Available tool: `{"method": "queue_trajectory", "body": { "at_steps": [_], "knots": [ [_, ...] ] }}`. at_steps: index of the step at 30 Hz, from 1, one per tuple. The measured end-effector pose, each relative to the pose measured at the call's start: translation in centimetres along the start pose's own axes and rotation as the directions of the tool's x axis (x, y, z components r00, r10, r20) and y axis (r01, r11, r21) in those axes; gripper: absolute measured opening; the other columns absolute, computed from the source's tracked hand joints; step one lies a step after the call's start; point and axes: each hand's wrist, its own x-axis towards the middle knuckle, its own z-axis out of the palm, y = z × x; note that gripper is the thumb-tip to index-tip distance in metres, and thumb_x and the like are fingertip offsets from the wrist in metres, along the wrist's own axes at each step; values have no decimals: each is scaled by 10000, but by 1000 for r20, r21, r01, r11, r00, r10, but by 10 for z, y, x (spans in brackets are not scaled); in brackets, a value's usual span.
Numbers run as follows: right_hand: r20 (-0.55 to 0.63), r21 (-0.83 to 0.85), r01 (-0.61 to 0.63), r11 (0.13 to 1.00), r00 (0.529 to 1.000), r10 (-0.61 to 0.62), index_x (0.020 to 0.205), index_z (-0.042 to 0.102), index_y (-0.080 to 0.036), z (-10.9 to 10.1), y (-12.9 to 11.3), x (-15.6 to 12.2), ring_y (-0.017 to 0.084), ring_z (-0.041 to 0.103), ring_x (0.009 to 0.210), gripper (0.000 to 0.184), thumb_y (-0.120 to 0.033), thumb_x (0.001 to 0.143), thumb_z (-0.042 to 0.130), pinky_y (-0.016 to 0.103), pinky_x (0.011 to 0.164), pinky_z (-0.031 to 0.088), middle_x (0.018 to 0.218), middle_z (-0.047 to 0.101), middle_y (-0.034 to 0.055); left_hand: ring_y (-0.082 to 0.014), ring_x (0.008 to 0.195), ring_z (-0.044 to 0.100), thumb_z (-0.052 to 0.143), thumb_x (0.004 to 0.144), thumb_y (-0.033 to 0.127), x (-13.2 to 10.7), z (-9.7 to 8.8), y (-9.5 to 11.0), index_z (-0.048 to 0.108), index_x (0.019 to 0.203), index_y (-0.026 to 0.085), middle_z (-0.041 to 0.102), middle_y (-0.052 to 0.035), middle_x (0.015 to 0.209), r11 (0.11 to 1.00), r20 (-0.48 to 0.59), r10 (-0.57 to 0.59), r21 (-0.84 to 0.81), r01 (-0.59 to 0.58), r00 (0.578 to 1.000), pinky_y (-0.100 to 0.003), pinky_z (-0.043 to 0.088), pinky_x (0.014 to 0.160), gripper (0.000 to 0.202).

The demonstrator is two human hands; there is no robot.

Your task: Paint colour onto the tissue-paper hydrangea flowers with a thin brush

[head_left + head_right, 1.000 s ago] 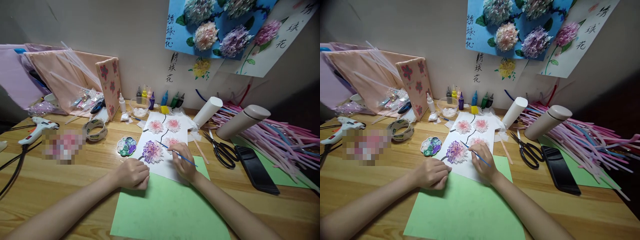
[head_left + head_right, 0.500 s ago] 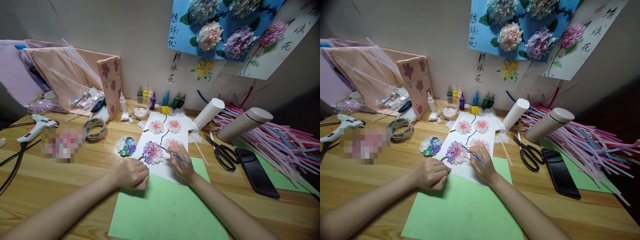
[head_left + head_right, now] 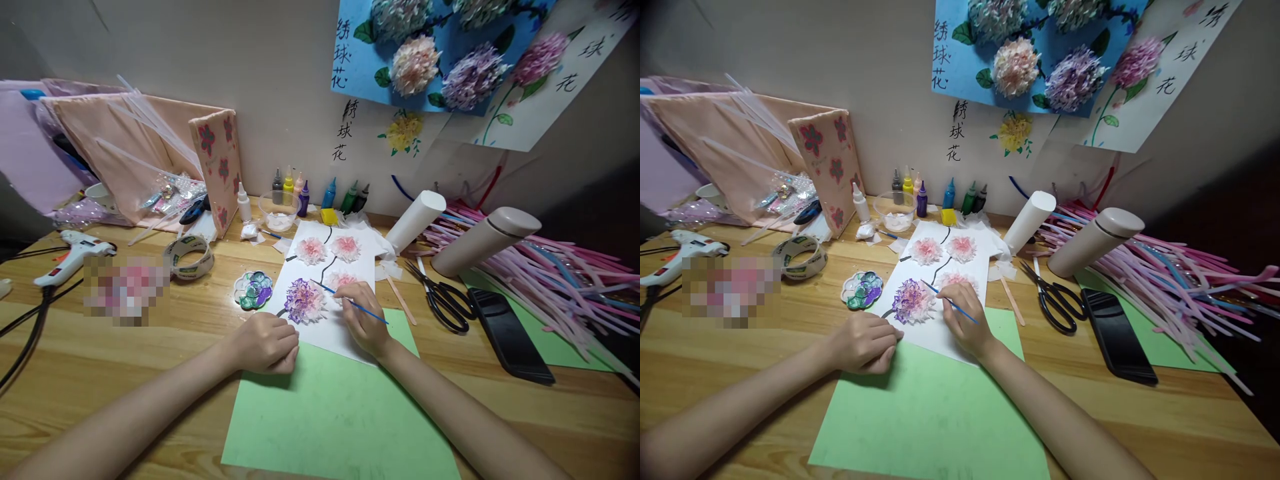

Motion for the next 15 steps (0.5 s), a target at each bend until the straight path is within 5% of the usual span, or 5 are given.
{"method": "queue_trajectory", "body": {
  "at_steps": [15],
  "knots": [
    [-4, -7, 10, 1000, 1000, -10, 959, 560, -244, -1, -1, 1, 211, 584, 792, 191, -119, 918, 422, 357, 709, 453, 828, 635, 37, -125, 475, 580, 433, 813, 143, -2, 1, 0, 526, 629, 176, 623, 0, 561, 1000, 20, -9, 10, 8, 1000, -222, 402, 442, 209]
  ]
}}
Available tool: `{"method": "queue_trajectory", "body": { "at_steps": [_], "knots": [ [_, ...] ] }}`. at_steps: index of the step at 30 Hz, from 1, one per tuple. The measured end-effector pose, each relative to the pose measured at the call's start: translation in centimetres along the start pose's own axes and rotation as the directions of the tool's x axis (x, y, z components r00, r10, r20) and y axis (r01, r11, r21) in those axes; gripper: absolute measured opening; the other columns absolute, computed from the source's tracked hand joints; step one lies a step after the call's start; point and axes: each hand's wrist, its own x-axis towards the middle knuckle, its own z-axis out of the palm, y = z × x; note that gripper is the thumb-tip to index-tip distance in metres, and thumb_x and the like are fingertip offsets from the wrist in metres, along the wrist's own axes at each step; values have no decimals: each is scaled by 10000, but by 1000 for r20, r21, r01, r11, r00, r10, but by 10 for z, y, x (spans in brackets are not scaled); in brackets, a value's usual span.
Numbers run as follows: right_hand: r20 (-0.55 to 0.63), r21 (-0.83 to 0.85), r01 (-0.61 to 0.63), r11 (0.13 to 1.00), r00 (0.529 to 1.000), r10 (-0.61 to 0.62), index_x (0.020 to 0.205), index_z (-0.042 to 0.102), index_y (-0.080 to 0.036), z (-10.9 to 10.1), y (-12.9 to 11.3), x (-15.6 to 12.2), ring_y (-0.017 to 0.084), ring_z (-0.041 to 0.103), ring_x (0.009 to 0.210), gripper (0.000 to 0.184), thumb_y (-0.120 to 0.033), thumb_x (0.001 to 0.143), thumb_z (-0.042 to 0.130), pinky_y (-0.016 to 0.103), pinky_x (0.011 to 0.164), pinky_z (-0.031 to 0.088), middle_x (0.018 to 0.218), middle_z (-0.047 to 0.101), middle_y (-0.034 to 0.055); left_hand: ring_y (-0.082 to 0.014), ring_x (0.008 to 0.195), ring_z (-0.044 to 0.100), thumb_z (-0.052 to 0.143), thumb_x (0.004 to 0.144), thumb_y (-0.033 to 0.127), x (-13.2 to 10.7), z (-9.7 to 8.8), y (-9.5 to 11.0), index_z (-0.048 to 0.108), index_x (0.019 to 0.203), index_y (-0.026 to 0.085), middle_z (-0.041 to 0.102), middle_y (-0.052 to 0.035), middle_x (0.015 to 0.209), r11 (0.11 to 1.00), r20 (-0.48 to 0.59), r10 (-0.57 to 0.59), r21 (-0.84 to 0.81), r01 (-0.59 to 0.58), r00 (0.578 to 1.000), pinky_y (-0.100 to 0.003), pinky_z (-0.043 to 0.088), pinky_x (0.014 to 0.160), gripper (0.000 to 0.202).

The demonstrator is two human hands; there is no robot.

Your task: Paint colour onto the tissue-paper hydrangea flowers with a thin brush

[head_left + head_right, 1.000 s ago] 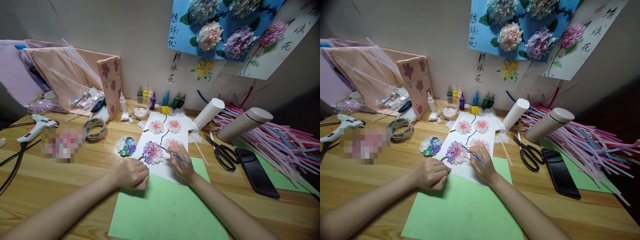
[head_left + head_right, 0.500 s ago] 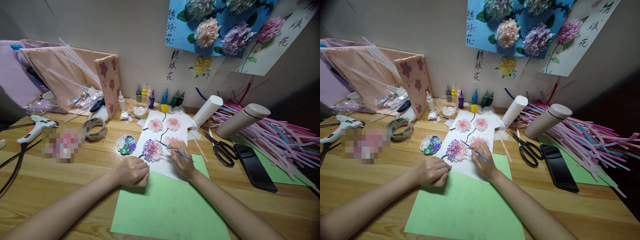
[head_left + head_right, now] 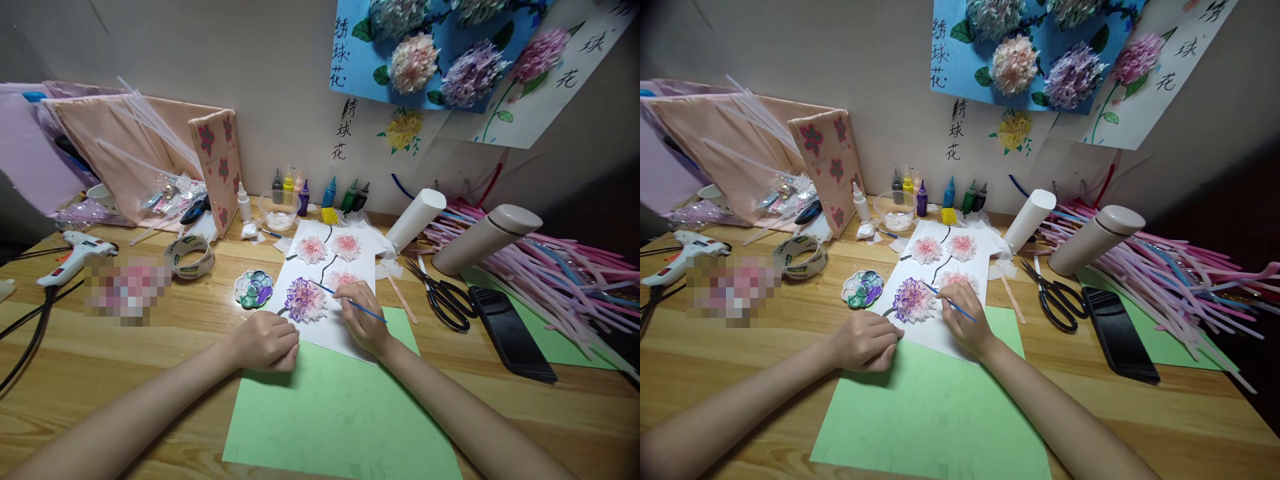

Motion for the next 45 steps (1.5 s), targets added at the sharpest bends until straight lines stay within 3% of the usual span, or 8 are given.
{"method": "queue_trajectory", "body": {
  "at_steps": [5, 10, 15, 22, 26, 30, 36, 45],
  "knots": [
    [-48, 16, -9, 1000, 999, 9, 960, 564, -240, 0, 0, -1, 209, 575, 793, 199, -109, 912, 422, 354, 709, 445, 825, 631, 35, -125, 464, 555, 430, 811, 140, 0, 0, 0, 531, 626, 178, 629, -2, 567, 1000, -25, -6, -24, 5, 1000, -233, 389, 428, 215],
    [3, 7, 4, 1000, 1000, -4, 959, 556, -241, 0, 1, -1, 208, 571, 788, 187, -116, 917, 423, 358, 710, 446, 828, 630, 34, -121, 462, 555, 421, 809, 137, 1, 0, 0, 532, 626, 179, 628, 1, 558, 1000, -27, -2, -13, 2, 1000, -236, 379, 423, 218],
    [-47, 14, -20, 1000, 999, 21, 956, 553, -241, 0, 2, -1, 208, 565, 788, 194, -114, 917, 412, 359, 709, 445, 818, 619, 36, -125, 462, 564, 419, 809, 137, 1, 0, 0, 526, 625, 179, 624, 1, 558, 1000, -18, 0, -16, 0, 1000, -240, 388, 421, 217],
    [-22, 4, -33, 999, 999, 33, 950, 549, -245, 0, 2, -2, 209, 560, 768, 187, -121, 925, 411, 360, 690, 445, 802, 614, 35, -123, 466, 543, 425, 803, 134, 0, 1, 0, 535, 643, 181, 613, 0, 557, 1000, -20, 7, -6, -7, 1000, -235, 405, 420, 201],
    [-87, 4, 36, 999, 996, -35, 983, 550, -250, -2, 2, -3, 212, 579, 804, 202, -112, 912, 422, 368, 714, 457, 844, 624, 41, -125, 463, 547, 423, 806, 139, 0, 1, -1, 528, 636, 182, 610, 4, 554, 1000, -22, 3, -11, -3, 1000, -241, 398, 419, 204],
    [-17, 9, 99, 995, 995, -98, 1060, 565, -252, -2, -5, -4, 222, 617, 862, 247, -131, 907, 414, 383, 753, 467, 928, 662, 56, -124, 467, 547, 417, 820, 140, 0, 0, 0, 523, 642, 181, 602, 9, 553, 1000, -7, 9, 0, -9, 1000, -249, 382, 421, 211],
    [124, 31, 122, 992, 984, -125, 1177, 555, -259, 13, -26, -3, 224, 623, 944, 328, -142, 901, 423, 376, 807, 483, 994, 715, 47, -130, 460, 474, 431, 793, 145, 1, 2, 0, 497, 617, 195, 533, 22, 526, 996, -14, 54, 66, -53, 998, -281, 346, 383, 195],
    [98, -70, 204, 976, 975, -197, 1080, 557, -252, 40, -44, 12, 211, 624, 873, 246, -121, 895, 464, 381, 782, 432, 906, 711, 36, -125, 457, 446, 426, 805, 176, -2, 8, 0, 461, 561, 200, 489, 19, 510, 994, -93, 70, 87, -62, 993, -270, 334, 395, 247]
  ]
}}
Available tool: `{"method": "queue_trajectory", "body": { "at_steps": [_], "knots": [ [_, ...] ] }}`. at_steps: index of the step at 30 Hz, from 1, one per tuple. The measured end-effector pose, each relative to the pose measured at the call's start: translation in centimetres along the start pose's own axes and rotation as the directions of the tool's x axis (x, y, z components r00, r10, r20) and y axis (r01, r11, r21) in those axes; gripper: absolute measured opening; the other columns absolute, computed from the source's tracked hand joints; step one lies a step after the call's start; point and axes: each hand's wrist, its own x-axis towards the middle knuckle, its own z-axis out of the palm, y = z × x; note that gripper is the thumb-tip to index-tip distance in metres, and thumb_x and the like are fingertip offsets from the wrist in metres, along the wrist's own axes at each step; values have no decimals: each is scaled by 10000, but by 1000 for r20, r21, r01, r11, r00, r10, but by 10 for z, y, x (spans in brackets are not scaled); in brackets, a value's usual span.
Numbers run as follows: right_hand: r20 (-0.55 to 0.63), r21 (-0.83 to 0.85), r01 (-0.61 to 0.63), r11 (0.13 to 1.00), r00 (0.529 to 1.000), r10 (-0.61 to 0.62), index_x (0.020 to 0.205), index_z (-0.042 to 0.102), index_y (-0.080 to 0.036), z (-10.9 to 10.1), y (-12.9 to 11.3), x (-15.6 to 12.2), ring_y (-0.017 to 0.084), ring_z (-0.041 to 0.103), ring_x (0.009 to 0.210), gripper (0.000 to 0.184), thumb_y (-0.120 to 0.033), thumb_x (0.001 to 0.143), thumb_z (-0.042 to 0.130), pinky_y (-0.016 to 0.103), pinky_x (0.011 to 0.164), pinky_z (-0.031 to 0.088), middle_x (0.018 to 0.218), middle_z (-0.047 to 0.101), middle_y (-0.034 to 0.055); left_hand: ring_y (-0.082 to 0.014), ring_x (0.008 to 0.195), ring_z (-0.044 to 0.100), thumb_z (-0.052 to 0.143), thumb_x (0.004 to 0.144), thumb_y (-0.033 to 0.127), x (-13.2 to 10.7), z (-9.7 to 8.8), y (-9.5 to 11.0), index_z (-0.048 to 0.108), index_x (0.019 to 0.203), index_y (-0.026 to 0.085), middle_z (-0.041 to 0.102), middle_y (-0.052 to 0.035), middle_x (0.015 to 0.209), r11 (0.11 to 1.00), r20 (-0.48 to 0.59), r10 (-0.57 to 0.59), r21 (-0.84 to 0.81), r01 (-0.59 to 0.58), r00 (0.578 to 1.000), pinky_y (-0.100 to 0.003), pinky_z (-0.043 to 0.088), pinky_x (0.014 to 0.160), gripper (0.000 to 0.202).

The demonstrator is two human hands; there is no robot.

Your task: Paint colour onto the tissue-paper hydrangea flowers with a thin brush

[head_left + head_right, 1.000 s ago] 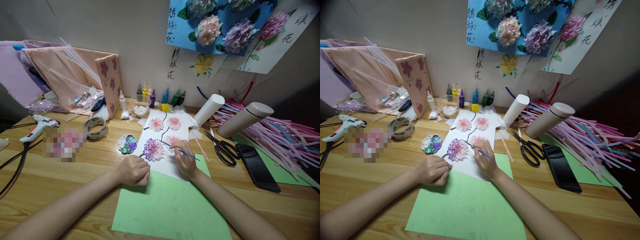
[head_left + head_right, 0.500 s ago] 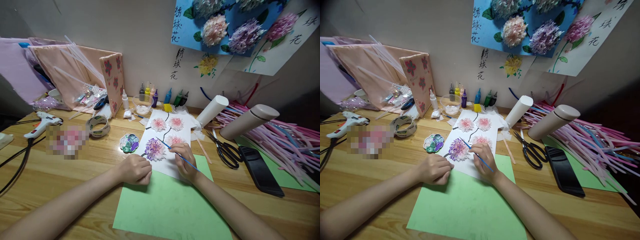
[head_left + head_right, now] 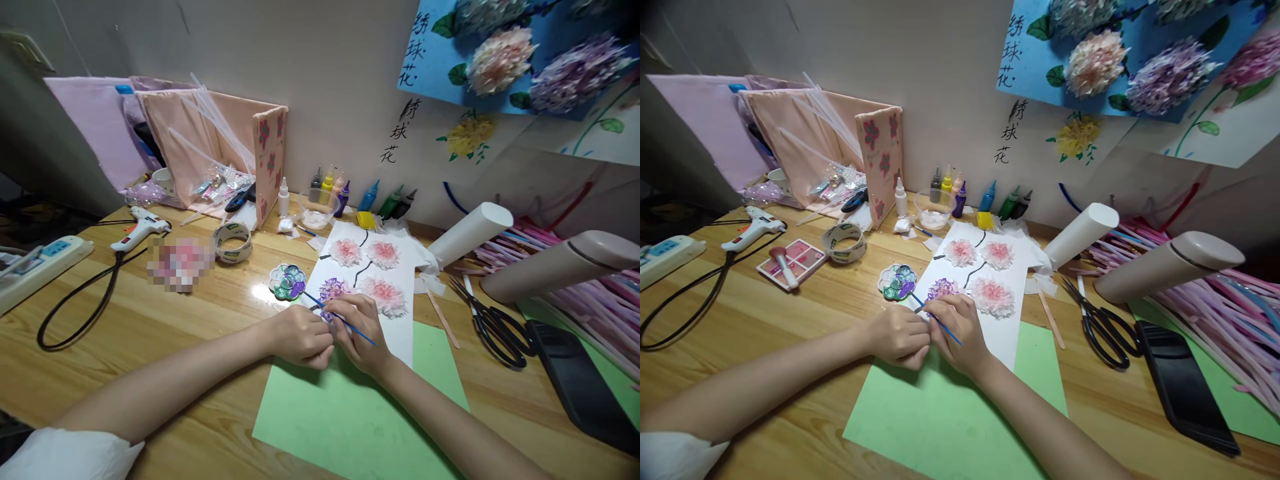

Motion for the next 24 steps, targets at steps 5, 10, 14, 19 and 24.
{"method": "queue_trajectory", "body": {
  "at_steps": [5, 10, 14, 19, 24],
  "knots": [
    [43, 1, 10, 1000, 999, -10, 1077, 572, -256, 4, -1, 1, 215, 617, 890, 238, -129, 904, 469, 390, 808, 418, 922, 707, 37, -131, 450, 469, 430, 794, 176, -1, 2, 0, 477, 562, 196, 499, 14, 505, 1000, -35, 9, -9, -10, 999, -264, 352, 400, 238],
    [53, 16, -27, 1000, 998, 26, 1102, 585, -248, 6, 0, 0, 218, 603, 927, 247, -137, 912, 474, 389, 825, 422, 953, 703, 46, -129, 449, 482, 443, 789, 177, 0, 1, 0, 470, 553, 196, 505, 16, 499, 1000, -19, 17, 0, -17, 1000, -260, 354, 402, 238],
    [68, 40, -19, 999, 998, 17, 1106, 580, -250, 5, -1, 1, 214, 602, 925, 255, -135, 911, 462, 385, 837, 409, 958, 706, 36, -129, 443, 473, 436, 780, 167, 1, 0, 0, 478, 555, 198, 512, 17, 497, 1000, -48, 11, 0, -11, 999, -264, 355, 394, 232],
    [64, 37, -55, 998, 997, 53, 1101, 571, -240, 5, -1, 1, 212, 588, 941, 254, -128, 919, 435, 382, 857, 396, 972, 702, 37, -119, 445, 481, 452, 793, 180, 1, 0, 0, 472, 560, 196, 503, 25, 497, 999, -15, 26, 22, -26, 1000, -251, 367, 404, 235],
    [78, 47, -32, 998, 997, 28, 1096, 563, -247, 5, -2, 0, 214, 594, 938, 250, -126, 910, 446, 391, 844, 398, 992, 710, 36, -118, 449, 491, 464, 799, 205, -2, 1, -1, 460, 580, 200, 497, 29, 498, 998, 53, 29, 50, -31, 998, -244, 372, 413, 219]
  ]
}}
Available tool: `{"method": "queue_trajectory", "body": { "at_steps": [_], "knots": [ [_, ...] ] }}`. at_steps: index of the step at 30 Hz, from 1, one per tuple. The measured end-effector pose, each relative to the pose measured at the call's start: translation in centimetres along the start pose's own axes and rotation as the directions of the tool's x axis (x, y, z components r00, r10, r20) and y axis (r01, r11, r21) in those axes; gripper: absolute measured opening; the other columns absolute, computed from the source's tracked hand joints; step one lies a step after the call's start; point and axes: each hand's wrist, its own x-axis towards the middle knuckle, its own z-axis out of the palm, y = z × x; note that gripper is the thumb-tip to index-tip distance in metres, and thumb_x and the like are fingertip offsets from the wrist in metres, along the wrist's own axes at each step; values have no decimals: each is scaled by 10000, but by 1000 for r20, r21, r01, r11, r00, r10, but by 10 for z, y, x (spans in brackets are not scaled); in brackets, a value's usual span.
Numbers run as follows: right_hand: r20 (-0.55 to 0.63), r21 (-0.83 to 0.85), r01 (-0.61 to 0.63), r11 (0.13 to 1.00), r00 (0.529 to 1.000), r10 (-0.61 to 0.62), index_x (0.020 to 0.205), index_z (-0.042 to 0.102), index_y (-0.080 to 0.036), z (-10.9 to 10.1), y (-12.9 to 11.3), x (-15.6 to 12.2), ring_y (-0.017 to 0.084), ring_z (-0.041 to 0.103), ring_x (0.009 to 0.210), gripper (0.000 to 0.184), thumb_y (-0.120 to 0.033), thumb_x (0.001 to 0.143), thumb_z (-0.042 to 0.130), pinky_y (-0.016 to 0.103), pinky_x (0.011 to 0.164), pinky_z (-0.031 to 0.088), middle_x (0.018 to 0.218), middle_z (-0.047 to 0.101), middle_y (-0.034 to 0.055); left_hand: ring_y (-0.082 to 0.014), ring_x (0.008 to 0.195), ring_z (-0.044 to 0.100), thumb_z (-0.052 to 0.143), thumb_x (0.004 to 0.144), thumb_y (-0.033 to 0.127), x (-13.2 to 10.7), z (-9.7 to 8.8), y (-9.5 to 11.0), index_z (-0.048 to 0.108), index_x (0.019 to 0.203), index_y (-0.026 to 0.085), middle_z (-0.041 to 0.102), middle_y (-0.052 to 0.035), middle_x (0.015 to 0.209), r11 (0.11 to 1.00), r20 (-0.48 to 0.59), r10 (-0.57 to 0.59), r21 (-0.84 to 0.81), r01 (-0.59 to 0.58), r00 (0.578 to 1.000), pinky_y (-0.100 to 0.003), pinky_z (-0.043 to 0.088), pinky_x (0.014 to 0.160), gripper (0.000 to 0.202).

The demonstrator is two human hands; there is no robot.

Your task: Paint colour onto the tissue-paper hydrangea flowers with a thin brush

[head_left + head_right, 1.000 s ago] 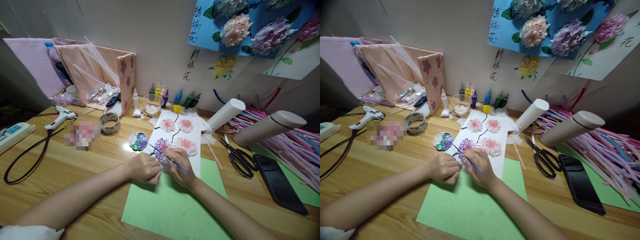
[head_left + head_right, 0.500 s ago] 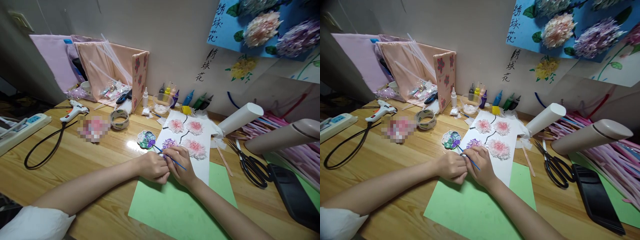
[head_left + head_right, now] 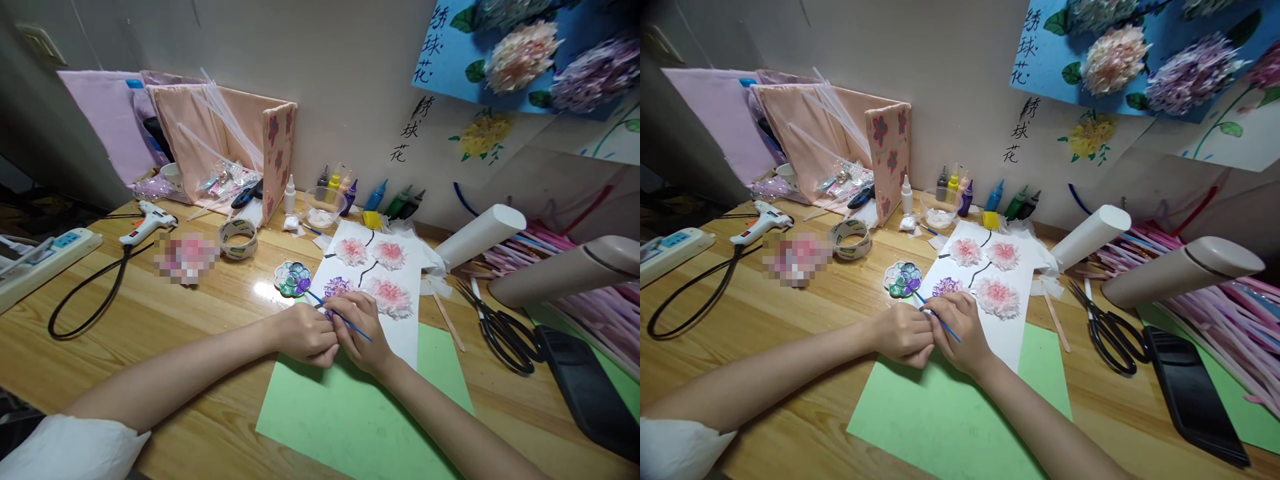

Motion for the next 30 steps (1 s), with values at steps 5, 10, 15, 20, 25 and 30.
{"method": "queue_trajectory", "body": {
  "at_steps": [5, 10, 15, 20, 25, 30],
  "knots": [
    [-99, 35, -43, 998, 994, 47, 1094, 567, -248, -14, 7, -7, 219, 586, 930, 248, -137, 921, 429, 394, 825, 420, 978, 699, 42, -118, 464, 506, 446, 810, 185, 0, -4, 0, 464, 599, 196, 529, 25, 527, 1000, 38, -9, -18, 10, 999, -247, 353, 417, 212],
    [-231, 97, -180, 979, 953, 198, 1043, 576, -245, -40, 30, -35, 224, 590, 939, 212, -151, 929, 424, 390, 802, 458, 957, 644, 54, -125, 457, 509, 413, 810, 158, 3, -8, -1, 504, 608, 192, 571, 21, 535, 995, 10, -45, -88, 46, 999, -280, 344, 404, 224],
    [-245, 194, -321, 927, 899, 362, 924, 556, -230, -51, 38, -51, 209, 580, 874, 152, -181, 941, 414, 367, 756, 476, 891, 581, 52, -122, 458, 526, 403, 820, 146, 6, -8, -2, 516, 614, 189, 599, 16, 548, 990, 22, -63, -126, 66, 998, -275, 357, 411, 239],
    [-153, 235, -302, 924, 927, 342, 1005, 531, -236, -46, 33, -45, 201, 579, 853, 159, -194, 946, 389, 355, 743, 475, 899, 581, 49, -125, 471, 551, 411, 816, 136, 7, -9, -2, 516, 627, 187, 617, 8, 565, 987, 36, -69, -140, 74, 997, -257, 389, 428, 223],
    [-118, 235, -331, 914, 923, 365, 1001, 526, -241, -46, 34, -44, 202, 579, 859, 154, -207, 957, 382, 348, 748, 471, 900, 592, 46, -123, 475, 558, 419, 813, 135, 7, -10, -2, 512, 625, 190, 621, 6, 568, 988, 51, -73, -130, 79, 996, -252, 396, 433, 217],
    [-76, 222, -348, 911, 925, 372, 994, 529, -239, -46, 35, -44, 195, 581, 857, 155, -205, 962, 382, 338, 755, 465, 910, 604, 44, -118, 474, 558, 419, 806, 136, 8, -10, -2, 512, 610, 189, 627, 9, 568, 988, 43, -71, -137, 77, 997, -251, 397, 424, 223]
  ]
}}
